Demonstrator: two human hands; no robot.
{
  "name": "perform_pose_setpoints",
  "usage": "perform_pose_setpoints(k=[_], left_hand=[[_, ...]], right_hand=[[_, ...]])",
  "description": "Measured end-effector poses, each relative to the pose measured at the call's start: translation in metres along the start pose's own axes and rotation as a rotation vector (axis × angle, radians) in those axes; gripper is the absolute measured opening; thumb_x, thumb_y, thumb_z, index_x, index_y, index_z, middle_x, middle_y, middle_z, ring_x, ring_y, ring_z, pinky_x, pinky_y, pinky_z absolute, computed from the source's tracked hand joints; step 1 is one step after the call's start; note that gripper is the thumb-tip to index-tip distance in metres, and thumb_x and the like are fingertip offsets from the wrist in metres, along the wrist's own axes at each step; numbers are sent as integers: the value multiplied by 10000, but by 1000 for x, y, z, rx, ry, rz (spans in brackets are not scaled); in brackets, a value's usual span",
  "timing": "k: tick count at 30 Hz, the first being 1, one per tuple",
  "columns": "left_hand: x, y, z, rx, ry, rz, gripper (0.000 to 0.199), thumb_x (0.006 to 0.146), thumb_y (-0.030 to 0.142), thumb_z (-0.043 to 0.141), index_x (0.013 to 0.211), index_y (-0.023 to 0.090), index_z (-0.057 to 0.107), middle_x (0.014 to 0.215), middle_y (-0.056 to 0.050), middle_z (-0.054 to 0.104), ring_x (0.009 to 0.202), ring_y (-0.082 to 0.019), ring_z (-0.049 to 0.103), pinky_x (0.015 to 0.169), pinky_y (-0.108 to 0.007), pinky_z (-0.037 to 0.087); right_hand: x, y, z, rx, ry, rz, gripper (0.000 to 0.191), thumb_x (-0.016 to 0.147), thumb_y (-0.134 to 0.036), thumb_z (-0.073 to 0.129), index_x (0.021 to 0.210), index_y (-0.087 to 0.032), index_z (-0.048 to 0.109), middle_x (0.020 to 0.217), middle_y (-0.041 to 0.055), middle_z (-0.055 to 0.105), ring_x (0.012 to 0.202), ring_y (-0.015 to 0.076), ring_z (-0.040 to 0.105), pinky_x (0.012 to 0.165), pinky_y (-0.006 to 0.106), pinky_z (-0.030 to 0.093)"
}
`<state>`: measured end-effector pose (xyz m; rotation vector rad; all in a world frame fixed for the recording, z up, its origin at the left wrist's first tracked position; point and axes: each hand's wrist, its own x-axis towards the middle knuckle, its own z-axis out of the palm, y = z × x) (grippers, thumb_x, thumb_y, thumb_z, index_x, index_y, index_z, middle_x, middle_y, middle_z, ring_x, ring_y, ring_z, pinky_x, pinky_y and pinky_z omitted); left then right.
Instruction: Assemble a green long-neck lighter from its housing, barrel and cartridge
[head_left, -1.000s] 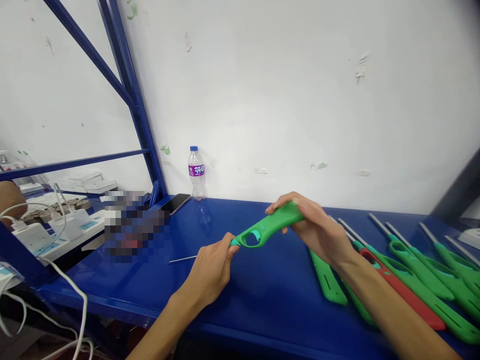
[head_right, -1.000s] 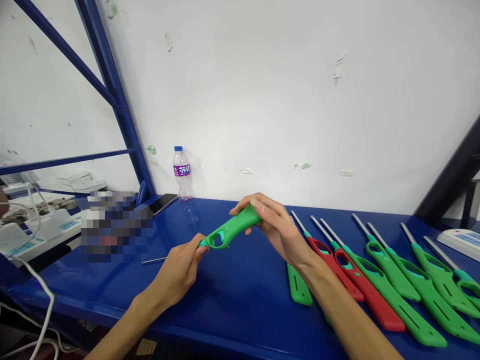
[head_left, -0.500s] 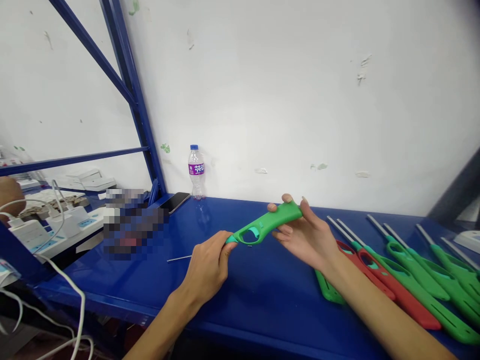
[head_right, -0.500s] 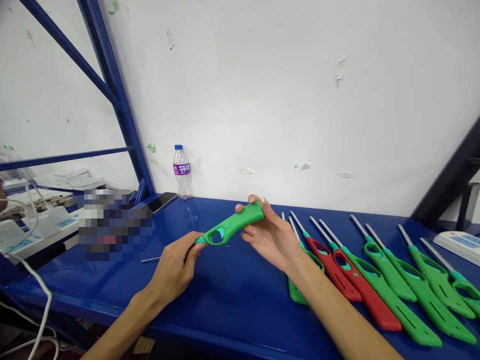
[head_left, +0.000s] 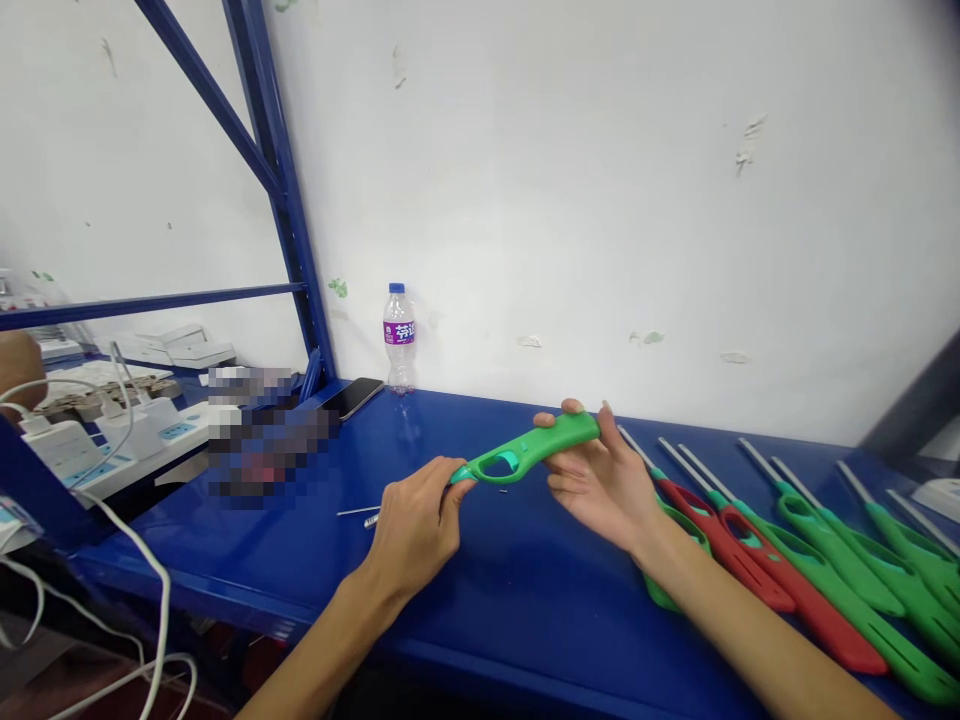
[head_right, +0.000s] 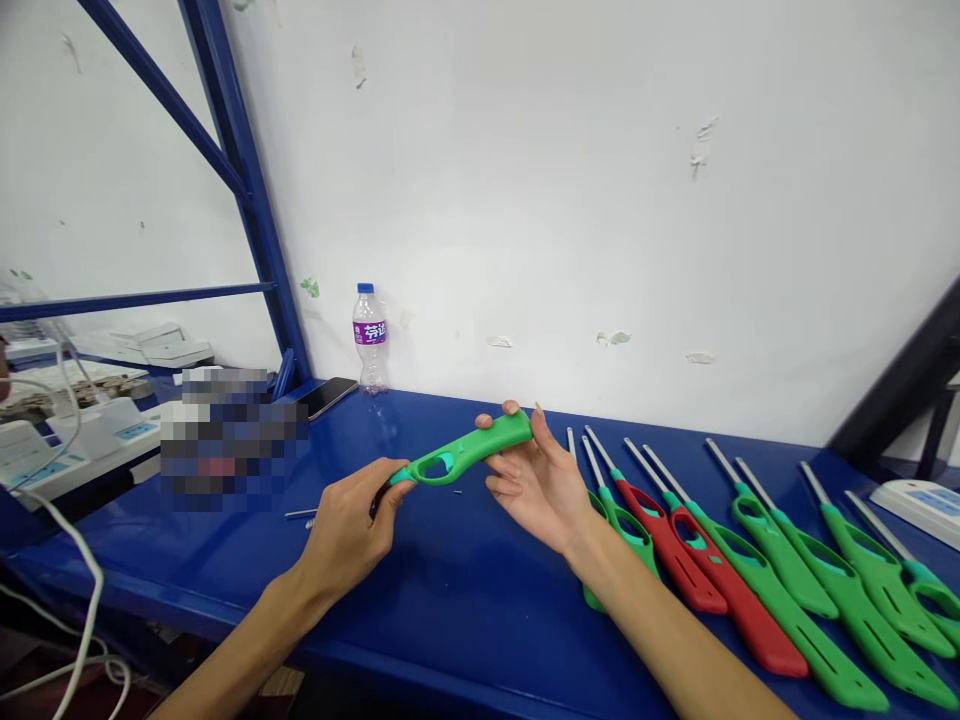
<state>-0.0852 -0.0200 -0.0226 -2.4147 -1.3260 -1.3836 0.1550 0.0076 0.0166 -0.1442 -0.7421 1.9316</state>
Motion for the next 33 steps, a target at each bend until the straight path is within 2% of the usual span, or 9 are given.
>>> perform_pose_setpoints(k=[12, 17, 20, 23, 26, 30, 33], left_hand=[[0, 2, 1, 12, -16, 20, 187, 1065, 247, 490, 1101, 186, 663, 936, -40, 756, 781, -202, 721, 663, -291, 504], [0, 1, 3, -17, -36, 37, 209, 1070, 269, 501, 1145, 174, 672, 930, -56, 752, 788, -198, 714, 694, -290, 521], [0, 1, 4, -34, -52, 39, 228, 1075, 281, 504, 1172, 165, 674, 938, -65, 745, 795, -200, 706, 714, -297, 521], [-1, 4, 4, -55, -104, 47, 223, 1073, 281, 509, 1177, 170, 673, 902, -51, 724, 748, -187, 677, 676, -288, 491], [-2, 9, 2, -85, -170, 61, 189, 1070, 288, 511, 1105, 193, 670, 835, -21, 689, 686, -165, 630, 635, -273, 449], [-4, 15, 1, -95, -219, 38, 149, 1066, 302, 516, 1106, 220, 634, 842, 2, 676, 682, -158, 618, 639, -270, 423], [-3, 17, 1, -59, -257, 5, 219, 1095, 307, 431, 951, 220, 571, 747, 16, 635, 589, -167, 562, 572, -298, 341]], right_hand=[[0, 2, 0, -4, 11, -3, 335, 797, -402, 906, 992, -269, 667, 1026, -16, 709, 529, 46, 412, 452, 138, 418], [-1, -1, 8, -90, 82, 28, 231, 780, -345, 786, 918, -200, 671, 974, 20, 691, 498, 46, 365, 435, 163, 385], [-1, 2, 14, -205, 133, -12, 205, 785, -364, 726, 835, -186, 638, 925, 26, 661, 480, 45, 311, 430, 177, 353], [-1, 11, 18, -407, 186, -72, 278, 842, -407, 769, 791, -188, 605, 852, -14, 609, 471, 37, 241, 419, 174, 291], [-1, 17, 19, -546, 163, -92, 414, 886, -538, 769, 774, -189, 576, 798, -43, 555, 472, 38, 230, 426, 181, 274], [-3, 12, 23, -636, 89, -113, 504, 915, -647, 695, 762, -194, 534, 797, -43, 542, 476, 45, 241, 447, 196, 276], [-7, 8, 28, -642, 71, -109, 505, 932, -628, 678, 740, -195, 503, 808, -35, 547, 480, 50, 246, 460, 207, 283]])
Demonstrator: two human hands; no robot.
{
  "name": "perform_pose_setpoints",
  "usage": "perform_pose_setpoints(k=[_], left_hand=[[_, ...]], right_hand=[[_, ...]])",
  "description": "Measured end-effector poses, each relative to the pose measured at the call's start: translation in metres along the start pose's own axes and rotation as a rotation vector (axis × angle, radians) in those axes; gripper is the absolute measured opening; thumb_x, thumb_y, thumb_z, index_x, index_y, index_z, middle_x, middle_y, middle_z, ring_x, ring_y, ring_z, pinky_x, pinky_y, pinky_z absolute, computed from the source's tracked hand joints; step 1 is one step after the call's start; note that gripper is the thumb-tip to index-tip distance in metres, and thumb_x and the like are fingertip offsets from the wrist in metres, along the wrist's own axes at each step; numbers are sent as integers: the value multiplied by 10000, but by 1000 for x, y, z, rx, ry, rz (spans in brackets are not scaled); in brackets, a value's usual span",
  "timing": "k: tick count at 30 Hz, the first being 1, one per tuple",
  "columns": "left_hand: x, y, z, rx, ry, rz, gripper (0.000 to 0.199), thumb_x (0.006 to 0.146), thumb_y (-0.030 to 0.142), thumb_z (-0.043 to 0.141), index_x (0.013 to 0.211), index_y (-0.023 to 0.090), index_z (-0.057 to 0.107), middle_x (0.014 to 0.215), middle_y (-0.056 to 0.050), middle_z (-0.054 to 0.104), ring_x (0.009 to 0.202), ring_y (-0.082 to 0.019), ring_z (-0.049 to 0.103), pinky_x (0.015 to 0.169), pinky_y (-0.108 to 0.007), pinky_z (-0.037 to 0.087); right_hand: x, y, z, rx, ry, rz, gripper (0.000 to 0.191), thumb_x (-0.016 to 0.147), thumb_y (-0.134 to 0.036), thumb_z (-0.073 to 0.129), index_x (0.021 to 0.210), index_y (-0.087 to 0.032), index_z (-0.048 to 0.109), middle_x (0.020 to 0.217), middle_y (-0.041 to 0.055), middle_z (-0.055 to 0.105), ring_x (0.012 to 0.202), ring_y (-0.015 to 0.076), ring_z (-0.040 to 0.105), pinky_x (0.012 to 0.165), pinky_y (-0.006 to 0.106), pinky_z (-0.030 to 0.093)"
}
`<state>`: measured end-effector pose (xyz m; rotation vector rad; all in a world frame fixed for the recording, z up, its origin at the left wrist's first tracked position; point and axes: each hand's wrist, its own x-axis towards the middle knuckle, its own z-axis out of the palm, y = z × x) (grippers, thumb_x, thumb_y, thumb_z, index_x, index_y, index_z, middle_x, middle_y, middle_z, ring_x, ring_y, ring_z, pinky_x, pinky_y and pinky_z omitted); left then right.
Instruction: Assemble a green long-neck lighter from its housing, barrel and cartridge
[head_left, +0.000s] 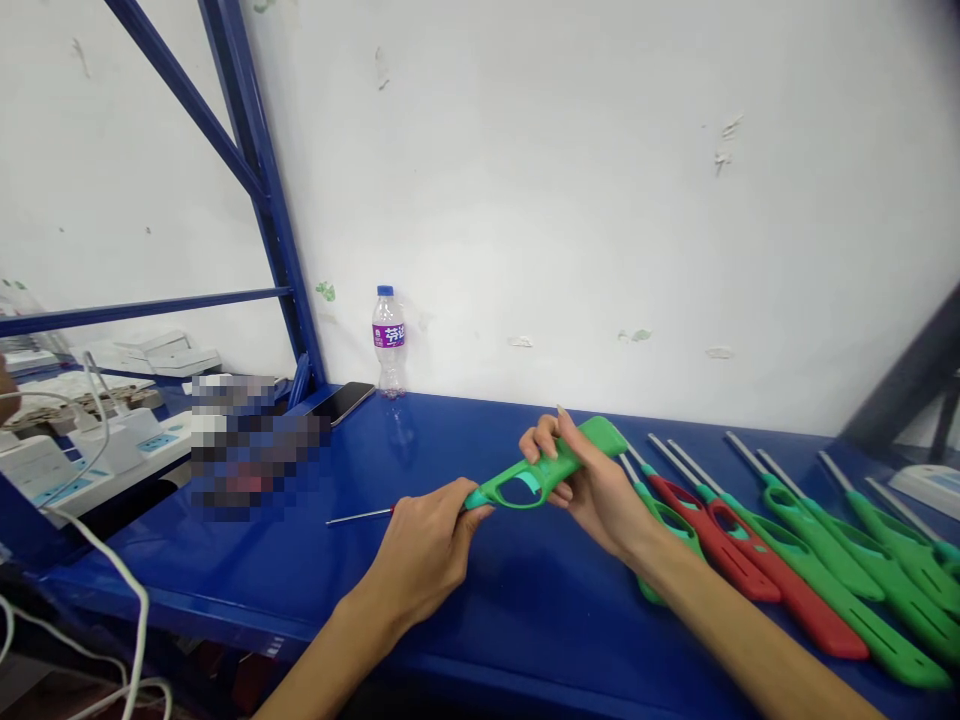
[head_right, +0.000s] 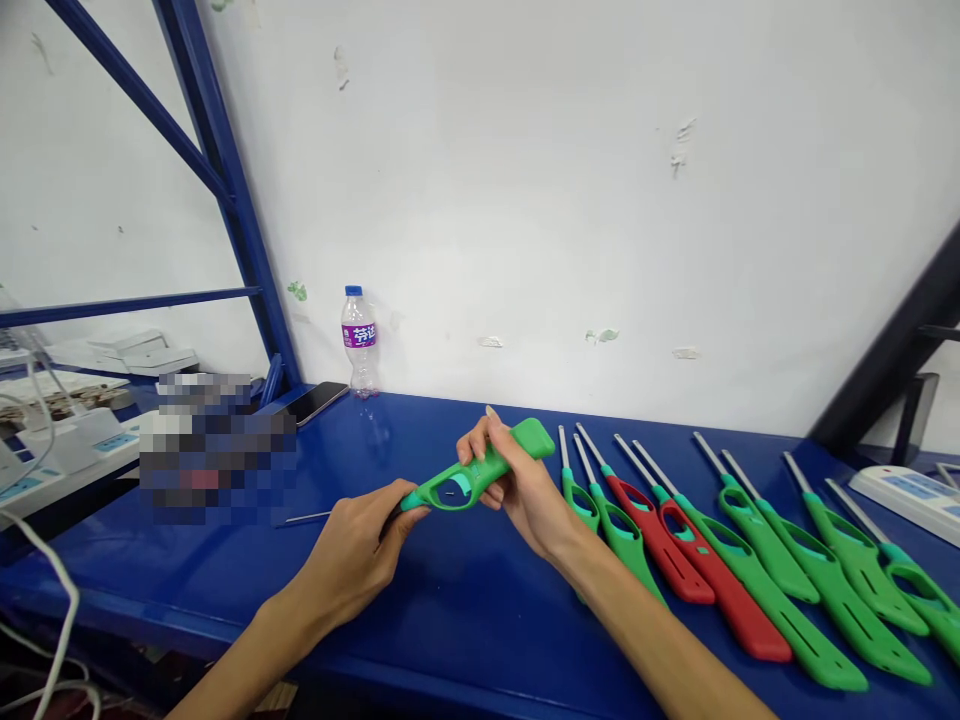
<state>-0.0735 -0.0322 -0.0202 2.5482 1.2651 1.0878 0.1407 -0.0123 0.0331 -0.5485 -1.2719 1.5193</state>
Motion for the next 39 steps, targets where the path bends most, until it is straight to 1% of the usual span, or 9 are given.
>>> perform_pose_setpoints(k=[2, 5, 10, 14, 18, 20, 26, 32, 39], left_hand=[[0, 1, -1, 19, -43, -3, 286, 1106, 298, 355, 863, 235, 494, 652, 33, 564, 522, -179, 498, 543, -322, 277], [0, 3, -2, 25, -99, 3, 306, 1107, 290, 292, 837, 254, 430, 614, 44, 511, 514, -191, 480, 552, -333, 260], [-2, 11, -6, 33, -130, -28, 313, 1112, 317, 264, 859, 258, 440, 640, 30, 538, 552, -208, 504, 573, -337, 267], [1, 13, -12, 39, -163, -70, 308, 1105, 317, 263, 849, 258, 424, 659, 21, 553, 570, -210, 516, 581, -336, 257], [3, 12, -20, 113, -164, -97, 292, 1100, 302, 279, 843, 257, 410, 656, 21, 559, 563, -210, 534, 576, -337, 232], [4, 11, -23, 201, -141, -80, 269, 1088, 256, 302, 838, 257, 403, 647, 23, 569, 549, -209, 547, 563, -338, 214], [5, 15, -23, 365, -103, -33, 212, 1019, 144, 404, 838, 243, 457, 639, -1, 624, 556, -221, 610, 537, -339, 202], [6, 16, -23, 468, -88, 9, 198, 1006, 108, 435, 907, 208, 575, 763, -59, 705, 686, -269, 686, 579, -340, 315], [9, 4, -30, 444, -108, 55, 212, 1004, 88, 435, 960, 189, 616, 813, -64, 729, 723, -300, 713, 605, -361, 392]], right_hand=[[-2, -2, 2, -3, -4, 7, 491, 939, -595, 680, 728, -196, 489, 808, -30, 549, 483, 54, 244, 463, 212, 281], [-3, 0, 4, -5, -27, 14, 462, 942, -561, 676, 728, -197, 488, 794, -29, 548, 484, 58, 219, 446, 209, 256], [-1, 8, 2, -146, -28, -18, 405, 972, -576, 574, 800, -210, 556, 900, 14, 577, 582, 109, 431, 455, 215, 348], [-3, 17, -2, -360, 41, -18, 437, 1001, -589, 478, 817, -215, 608, 684, -26, 484, 532, 119, 370, 468, 241, 315], [-7, 30, -6, -367, 230, 161, 567, 931, -693, 508, 623, -218, 529, 506, -33, 396, 496, 124, 308, 492, 277, 242], [-8, 36, -7, -348, 266, 220, 618, 903, -735, 504, 565, -218, 504, 484, -26, 389, 489, 120, 283, 496, 286, 210], [-5, 42, -7, -300, 194, 288, 678, 880, -763, 436, 477, -219, 433, 478, -29, 365, 471, 91, 176, 478, 285, 128], [-3, 50, -8, -246, 19, 358, 706, 866, -799, 337, 436, -241, 385, 442, -64, 232, 418, 84, 131, 446, 284, 65], [-1, 52, -7, -308, -42, 349, 728, 872, -833, 288, 463, -240, 386, 454, -70, 240, 418, 83, 131, 445, 284, 90]])
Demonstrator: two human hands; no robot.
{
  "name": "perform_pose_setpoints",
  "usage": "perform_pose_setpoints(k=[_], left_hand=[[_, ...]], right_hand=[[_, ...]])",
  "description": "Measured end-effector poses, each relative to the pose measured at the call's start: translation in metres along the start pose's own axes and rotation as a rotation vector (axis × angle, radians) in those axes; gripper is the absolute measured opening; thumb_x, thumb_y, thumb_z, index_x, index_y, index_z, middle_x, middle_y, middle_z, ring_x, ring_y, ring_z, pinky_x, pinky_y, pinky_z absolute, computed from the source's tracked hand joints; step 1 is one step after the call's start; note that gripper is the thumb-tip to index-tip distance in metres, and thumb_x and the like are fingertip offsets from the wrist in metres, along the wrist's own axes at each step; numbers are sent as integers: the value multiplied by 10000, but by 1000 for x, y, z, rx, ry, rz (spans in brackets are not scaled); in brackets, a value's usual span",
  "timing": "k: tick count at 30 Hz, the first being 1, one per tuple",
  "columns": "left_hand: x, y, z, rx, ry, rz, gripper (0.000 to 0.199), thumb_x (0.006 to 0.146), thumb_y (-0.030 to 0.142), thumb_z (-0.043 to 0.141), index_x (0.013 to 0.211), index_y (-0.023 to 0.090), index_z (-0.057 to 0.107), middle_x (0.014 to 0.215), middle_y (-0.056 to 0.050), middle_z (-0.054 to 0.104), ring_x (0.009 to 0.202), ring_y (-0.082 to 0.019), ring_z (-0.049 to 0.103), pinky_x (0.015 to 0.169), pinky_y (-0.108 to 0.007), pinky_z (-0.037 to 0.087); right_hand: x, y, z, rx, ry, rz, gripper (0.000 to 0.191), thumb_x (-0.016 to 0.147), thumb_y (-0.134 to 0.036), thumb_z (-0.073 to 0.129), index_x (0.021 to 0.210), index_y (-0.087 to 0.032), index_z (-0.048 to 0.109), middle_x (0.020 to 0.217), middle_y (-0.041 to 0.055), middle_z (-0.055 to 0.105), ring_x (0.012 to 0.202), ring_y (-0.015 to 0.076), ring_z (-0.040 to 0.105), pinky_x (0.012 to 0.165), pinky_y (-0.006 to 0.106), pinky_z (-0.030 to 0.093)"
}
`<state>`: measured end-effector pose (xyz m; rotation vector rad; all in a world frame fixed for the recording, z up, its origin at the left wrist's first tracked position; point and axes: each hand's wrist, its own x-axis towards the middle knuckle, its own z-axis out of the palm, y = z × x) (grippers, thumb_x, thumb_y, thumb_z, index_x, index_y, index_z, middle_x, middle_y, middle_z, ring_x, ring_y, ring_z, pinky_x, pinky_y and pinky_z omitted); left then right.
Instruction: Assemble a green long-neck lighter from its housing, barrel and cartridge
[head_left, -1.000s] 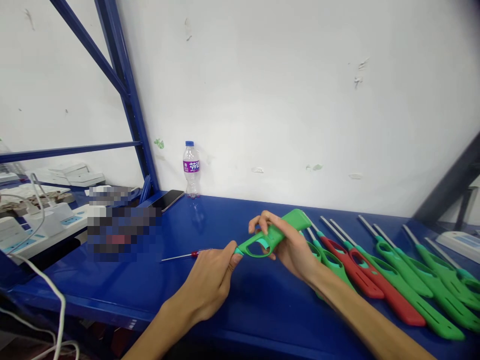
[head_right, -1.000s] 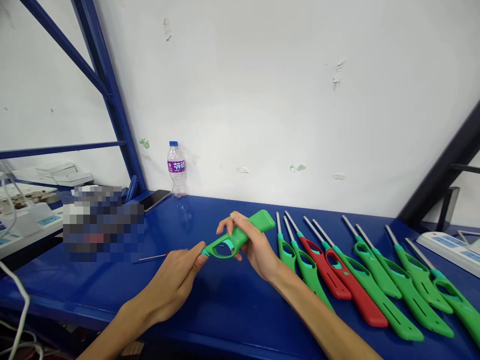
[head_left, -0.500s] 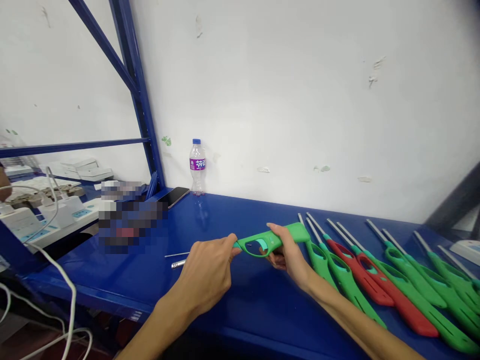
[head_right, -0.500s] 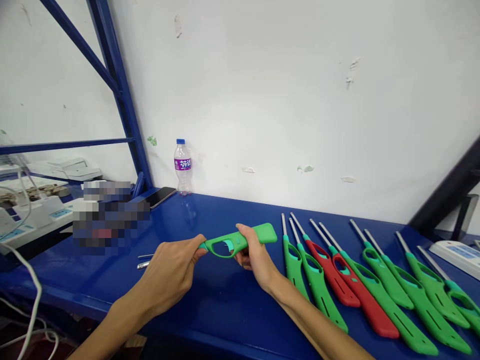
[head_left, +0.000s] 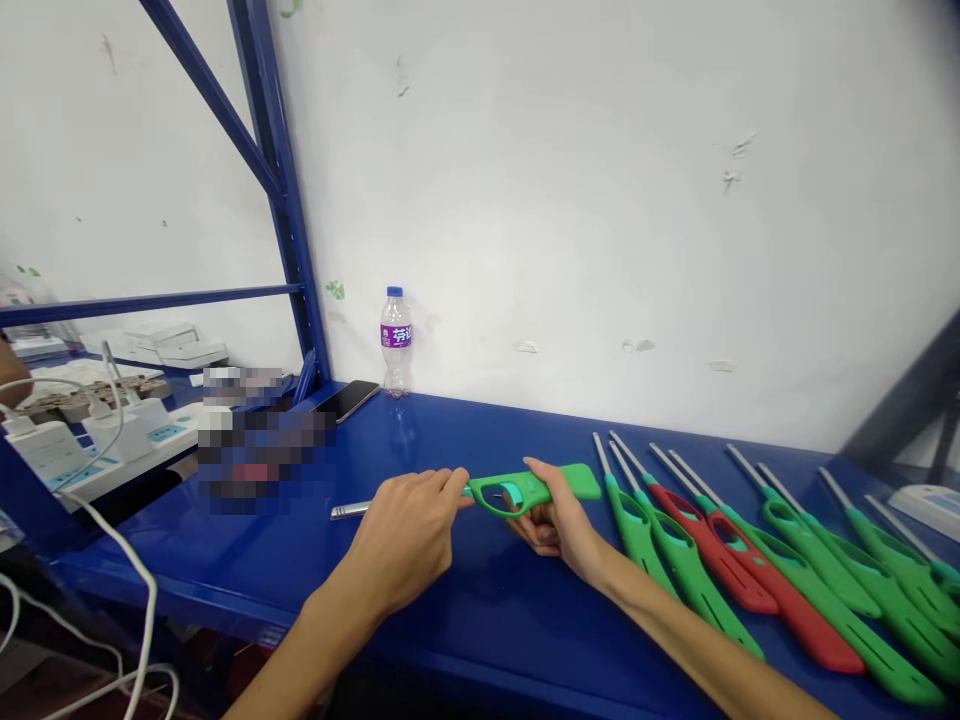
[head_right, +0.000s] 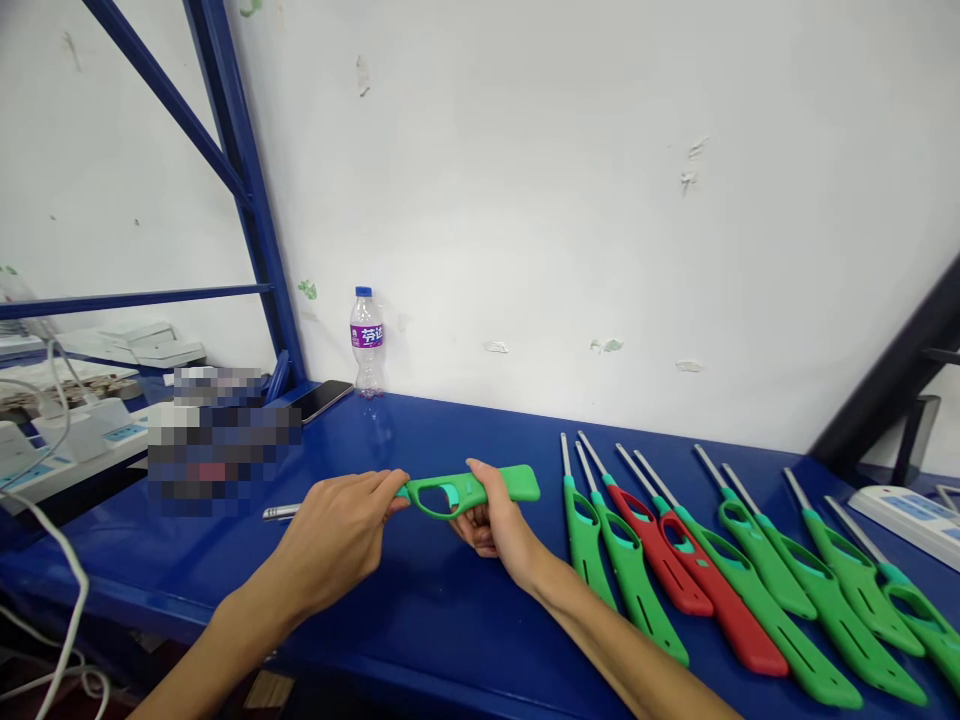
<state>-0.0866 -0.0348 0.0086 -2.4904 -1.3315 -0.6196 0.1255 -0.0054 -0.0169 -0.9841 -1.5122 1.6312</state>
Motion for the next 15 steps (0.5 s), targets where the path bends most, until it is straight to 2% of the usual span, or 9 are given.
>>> perform_pose_setpoints(k=[4, 7, 9, 12, 15], left_hand=[[-1, -3, -1, -52, 25, 14, 196, 1037, 136, 436, 1083, 202, 615, 936, -54, 770, 785, -275, 746, 614, -341, 431], [-3, -2, -1, -149, 39, 27, 199, 1075, 219, 428, 1158, 222, 609, 990, -37, 781, 817, -239, 757, 655, -313, 472], [-3, -5, -2, -252, 49, 11, 218, 1081, 270, 431, 1189, 233, 616, 1013, -35, 784, 843, -232, 757, 695, -306, 487], [-1, -16, -9, -332, 54, -89, 257, 1074, 320, 417, 1183, 239, 636, 942, -35, 778, 822, -243, 746, 700, -313, 472], [0, -28, -16, -319, -5, -190, 281, 1076, 358, 390, 1143, 248, 640, 834, -19, 746, 766, -250, 717, 684, -320, 436]], right_hand=[[-8, -14, -2, -97, 103, -79, 758, 908, -839, 331, 459, -232, 408, 456, -56, 255, 443, 100, 211, 469, 286, 157], [-16, -32, -7, -161, 162, -176, 712, 917, -795, 477, 497, -220, 472, 497, -28, 366, 490, 118, 293, 494, 293, 197], [-19, -43, -13, -201, 179, -233, 661, 898, -756, 588, 536, -203, 568, 524, -24, 407, 500, 113, 294, 497, 296, 193], [-16, -51, -25, -225, 210, -305, 679, 897, -778, 574, 571, -186, 635, 492, -67, 270, 464, 94, 188, 473, 292, 151], [-8, -49, -34, -206, 258, -351, 749, 904, -855, 413, 539, -211, 527, 486, -99, 143, 434, 84, 108, 435, 277, 115]])
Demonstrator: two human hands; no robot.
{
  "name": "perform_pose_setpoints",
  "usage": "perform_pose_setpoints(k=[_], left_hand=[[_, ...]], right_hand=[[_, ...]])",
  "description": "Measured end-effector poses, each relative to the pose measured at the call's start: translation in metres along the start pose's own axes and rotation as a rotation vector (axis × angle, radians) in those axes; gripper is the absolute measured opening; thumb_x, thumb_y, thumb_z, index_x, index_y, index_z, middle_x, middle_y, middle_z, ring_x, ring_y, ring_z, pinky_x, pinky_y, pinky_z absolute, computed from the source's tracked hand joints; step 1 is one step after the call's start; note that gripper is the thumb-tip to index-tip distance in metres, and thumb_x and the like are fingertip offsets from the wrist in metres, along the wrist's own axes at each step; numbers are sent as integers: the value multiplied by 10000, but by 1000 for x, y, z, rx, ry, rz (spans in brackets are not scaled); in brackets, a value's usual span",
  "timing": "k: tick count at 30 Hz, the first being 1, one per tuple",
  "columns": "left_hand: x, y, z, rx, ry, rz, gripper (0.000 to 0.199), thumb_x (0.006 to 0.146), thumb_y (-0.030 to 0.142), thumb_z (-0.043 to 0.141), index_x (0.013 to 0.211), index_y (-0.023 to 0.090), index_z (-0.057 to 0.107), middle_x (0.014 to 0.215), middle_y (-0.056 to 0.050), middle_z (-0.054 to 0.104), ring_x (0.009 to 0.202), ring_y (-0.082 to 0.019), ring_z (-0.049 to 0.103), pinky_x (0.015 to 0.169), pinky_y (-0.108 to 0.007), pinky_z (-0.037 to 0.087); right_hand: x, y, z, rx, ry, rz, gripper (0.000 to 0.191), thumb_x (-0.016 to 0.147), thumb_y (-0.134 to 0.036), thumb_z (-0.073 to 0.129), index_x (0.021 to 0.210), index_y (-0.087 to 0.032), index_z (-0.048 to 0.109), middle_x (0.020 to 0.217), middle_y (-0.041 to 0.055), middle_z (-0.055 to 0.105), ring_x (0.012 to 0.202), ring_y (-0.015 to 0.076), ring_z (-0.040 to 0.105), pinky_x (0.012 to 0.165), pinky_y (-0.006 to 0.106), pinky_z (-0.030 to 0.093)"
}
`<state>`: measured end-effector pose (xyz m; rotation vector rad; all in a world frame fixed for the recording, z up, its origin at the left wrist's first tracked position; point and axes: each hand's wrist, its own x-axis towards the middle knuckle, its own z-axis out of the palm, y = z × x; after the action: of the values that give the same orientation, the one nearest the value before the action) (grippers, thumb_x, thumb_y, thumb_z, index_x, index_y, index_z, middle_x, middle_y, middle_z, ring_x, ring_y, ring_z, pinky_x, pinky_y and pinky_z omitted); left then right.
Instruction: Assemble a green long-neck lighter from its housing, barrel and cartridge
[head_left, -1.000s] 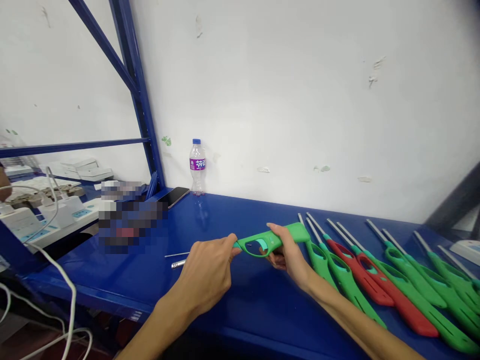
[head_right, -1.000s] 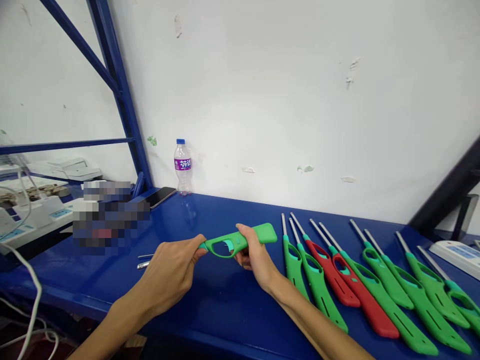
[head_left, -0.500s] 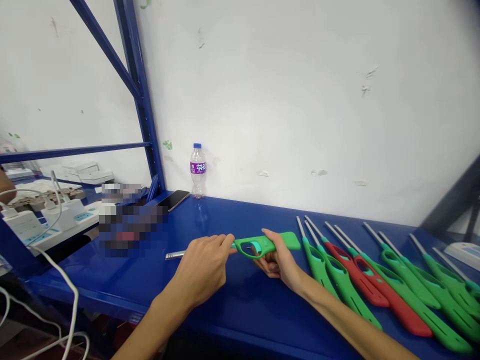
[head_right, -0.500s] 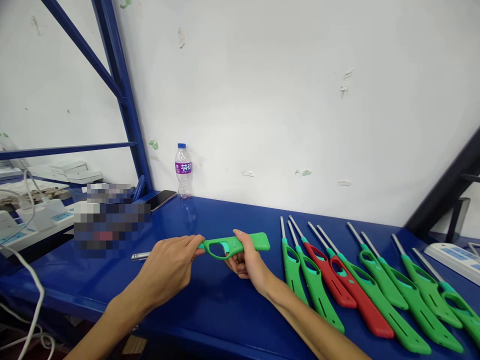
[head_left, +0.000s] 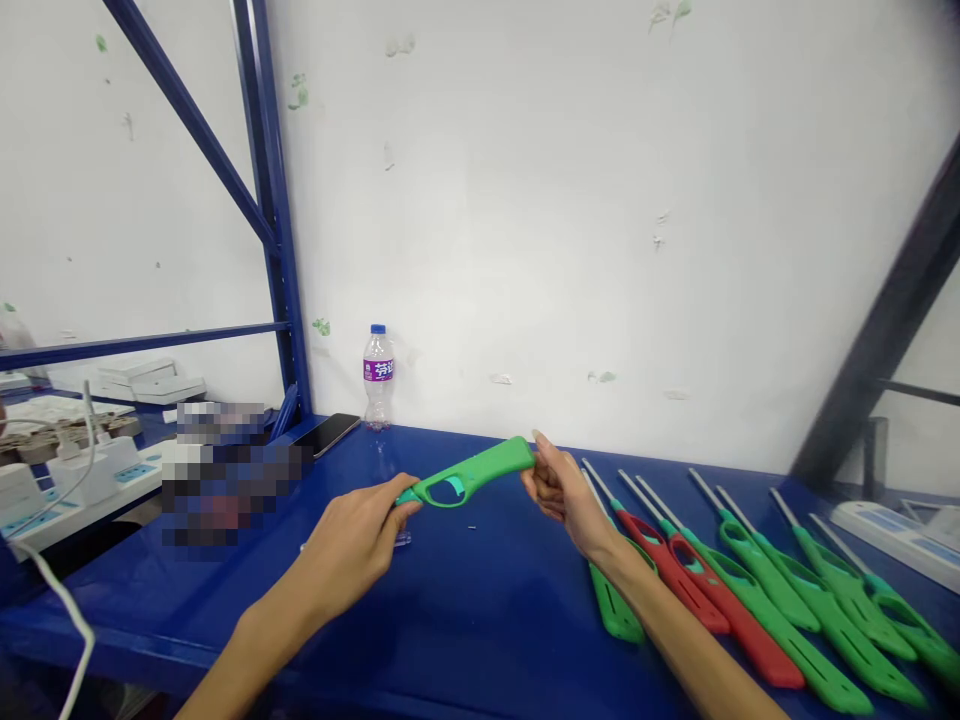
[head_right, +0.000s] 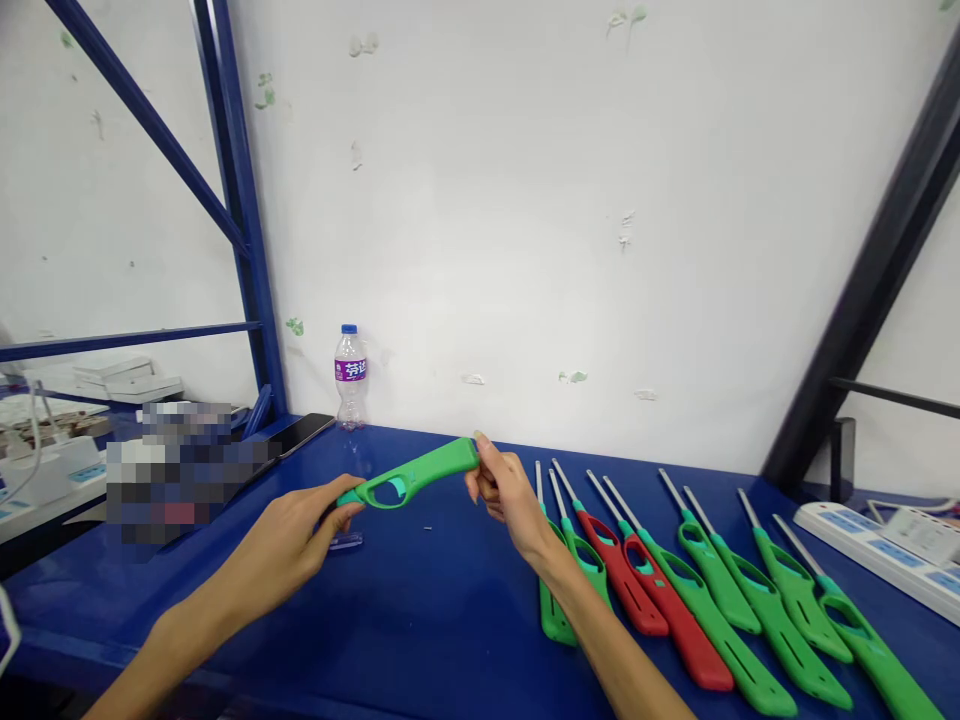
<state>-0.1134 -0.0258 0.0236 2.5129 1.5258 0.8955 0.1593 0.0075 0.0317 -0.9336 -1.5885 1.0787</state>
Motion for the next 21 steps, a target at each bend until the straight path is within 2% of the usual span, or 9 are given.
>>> perform_pose_setpoints(k=[6, 11, 15, 18, 21], left_hand=[[-3, 7, -2, -12, -88, -15, 280, 1082, 361, 368, 1147, 248, 616, 946, -39, 745, 864, -268, 698, 742, -337, 400], [-4, 17, -4, 26, -136, -30, 288, 1087, 335, 328, 1019, 235, 590, 868, -39, 697, 789, -264, 652, 675, -338, 340], [-6, 17, -6, 51, -147, -30, 275, 1089, 324, 342, 1062, 237, 602, 891, -38, 705, 828, -277, 664, 692, -348, 350], [-8, 17, -2, 31, -139, -25, 264, 1095, 336, 359, 1116, 240, 604, 942, -35, 726, 883, -281, 686, 720, -352, 380], [-9, 17, 2, 41, -130, -13, 258, 1101, 340, 373, 1153, 246, 608, 992, -30, 744, 912, -277, 704, 736, -349, 405]], right_hand=[[4, 8, 0, -59, 53, 1, 747, 898, -837, 479, 473, -238, 344, 456, -90, 181, 397, 61, 146, 404, 254, 121], [8, 10, -6, -104, 38, 38, 789, 902, -848, 446, 410, -233, 394, 381, -82, 170, 346, 65, 171, 378, 258, 122], [9, 14, -4, -115, 8, 58, 799, 911, -845, 408, 390, -240, 378, 361, -84, 155, 325, 64, 170, 359, 249, 155], [7, 13, -3, -133, 2, 39, 764, 950, -808, 348, 489, -217, 494, 408, -100, 164, 344, 76, 178, 358, 239, 223], [5, 9, -3, -201, 18, -12, 642, 989, -729, 357, 803, -189, 651, 498, -91, 301, 390, 103, 282, 395, 237, 312]])
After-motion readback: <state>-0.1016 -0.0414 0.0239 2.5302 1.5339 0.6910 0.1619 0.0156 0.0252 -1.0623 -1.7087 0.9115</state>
